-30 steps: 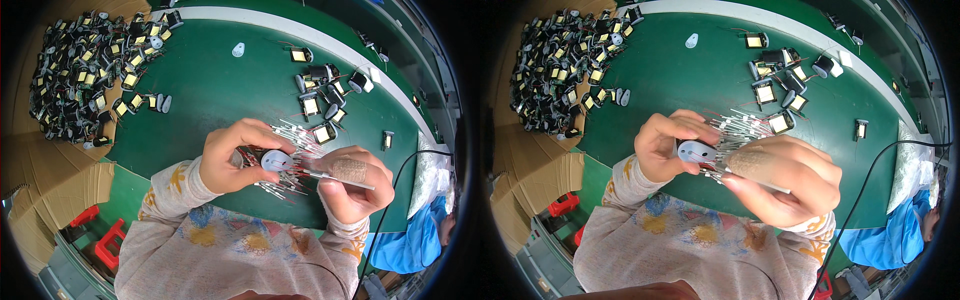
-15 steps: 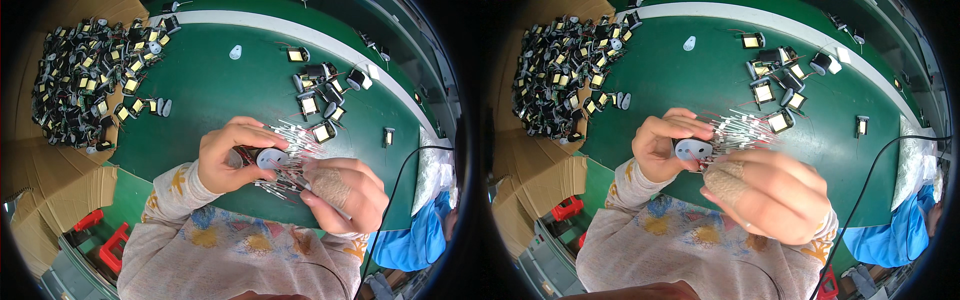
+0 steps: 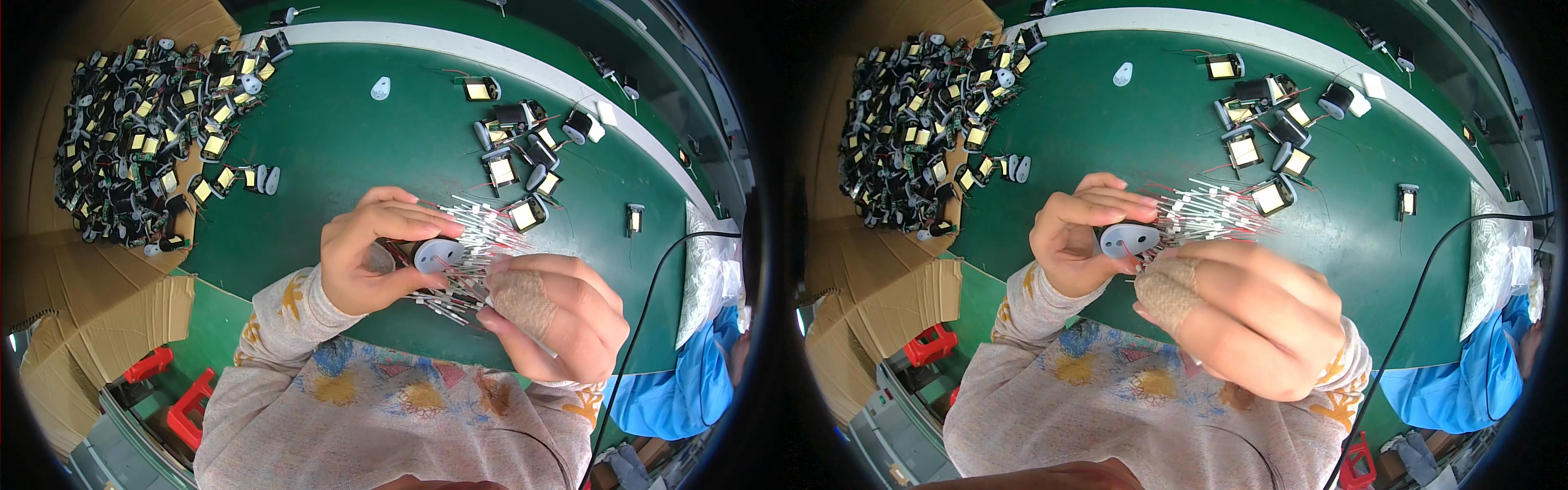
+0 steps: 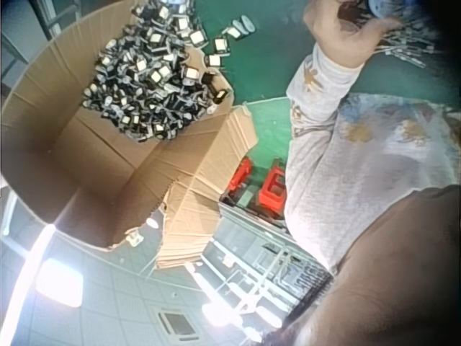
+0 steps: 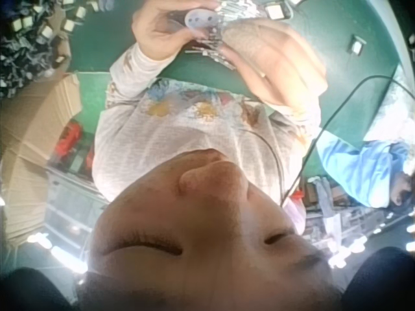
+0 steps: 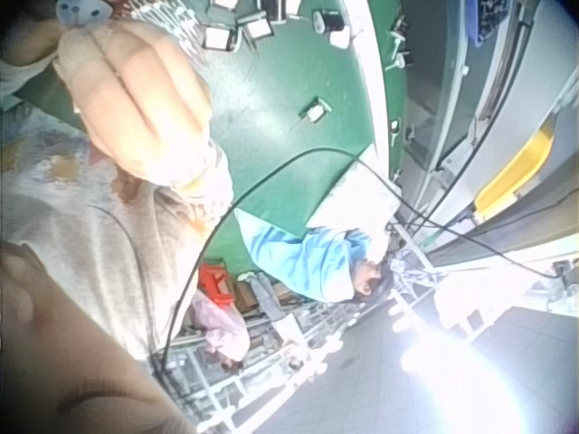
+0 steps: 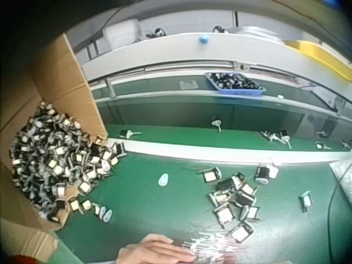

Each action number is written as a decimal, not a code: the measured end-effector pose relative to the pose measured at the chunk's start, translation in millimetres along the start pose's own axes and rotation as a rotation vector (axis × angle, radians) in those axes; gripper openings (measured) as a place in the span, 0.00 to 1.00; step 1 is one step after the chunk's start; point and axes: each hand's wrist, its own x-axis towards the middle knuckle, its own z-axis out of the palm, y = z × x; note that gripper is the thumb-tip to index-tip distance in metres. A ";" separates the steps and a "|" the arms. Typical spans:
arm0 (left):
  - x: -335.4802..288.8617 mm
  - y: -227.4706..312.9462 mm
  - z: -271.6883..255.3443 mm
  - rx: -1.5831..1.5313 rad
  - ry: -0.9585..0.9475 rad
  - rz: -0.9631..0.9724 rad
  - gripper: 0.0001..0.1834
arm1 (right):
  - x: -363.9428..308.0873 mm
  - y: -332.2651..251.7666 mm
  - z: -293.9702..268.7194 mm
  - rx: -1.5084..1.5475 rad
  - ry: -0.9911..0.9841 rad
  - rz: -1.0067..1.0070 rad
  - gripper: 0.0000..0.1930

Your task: The person picks up a white plastic housing and inserts several thin wires into it by hand before snapping the assembly onto a black electronic component.

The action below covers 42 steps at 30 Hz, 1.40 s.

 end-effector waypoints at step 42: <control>1.9 28.8 7.9 0.071 0.047 -0.090 0.10 | -14.3 5.0 23.1 -0.164 0.067 0.064 0.20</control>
